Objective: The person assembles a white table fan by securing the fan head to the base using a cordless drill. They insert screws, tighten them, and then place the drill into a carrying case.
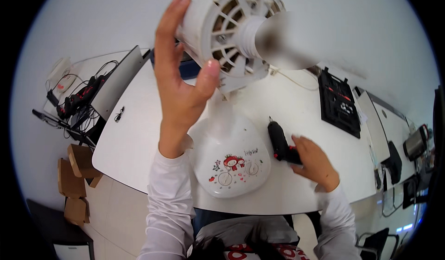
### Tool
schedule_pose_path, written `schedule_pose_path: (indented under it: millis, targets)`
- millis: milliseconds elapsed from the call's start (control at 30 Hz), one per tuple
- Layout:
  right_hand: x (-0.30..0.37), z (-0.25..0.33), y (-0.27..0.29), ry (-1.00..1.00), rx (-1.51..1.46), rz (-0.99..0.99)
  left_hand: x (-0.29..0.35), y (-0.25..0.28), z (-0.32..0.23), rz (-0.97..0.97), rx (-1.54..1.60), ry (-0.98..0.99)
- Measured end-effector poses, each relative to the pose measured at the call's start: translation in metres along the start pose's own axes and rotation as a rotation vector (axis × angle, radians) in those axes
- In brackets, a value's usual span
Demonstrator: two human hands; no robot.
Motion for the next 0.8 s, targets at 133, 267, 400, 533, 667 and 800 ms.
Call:
schedule_pose_path:
  millis: [133,267,400,533,667,800]
  targets:
    - [-0.007,-0.002,-0.033,-0.154,-0.016,0.050,0.002,-0.003,0.001,0.019,-0.052,-0.011]
    - [-0.018,0.004,-0.029,-0.205,0.014,-0.043,0.001,-0.002,-0.007,0.042,-0.224,-0.023]
    - [-0.013,0.015,-0.008,-0.205,-0.138,-0.179,0.000,0.004,-0.019,0.075,-0.410,-0.084]
    - [0.008,0.042,0.059,-0.304,-0.465,-0.350,0.000,-0.001,-0.025,0.049,-0.381,-0.081]
    - [0.017,0.064,0.088,-0.197,-1.050,-0.442,-0.001,-0.008,-0.029,0.079,-0.304,-0.082]
    - [-0.001,0.094,0.100,-0.089,-1.227,-0.558,-0.001,-0.006,-0.030,0.107,-0.323,-0.074]
Point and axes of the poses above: each hand's wrist, its own x-axis away from the middle knuckle, its own y-axis out of the back of the hand, z = x × y, the point moved 6 cm from there along -x, towards the middle knuckle, and after that the axes turned 1 degree about -y, right-handed, at the moved point
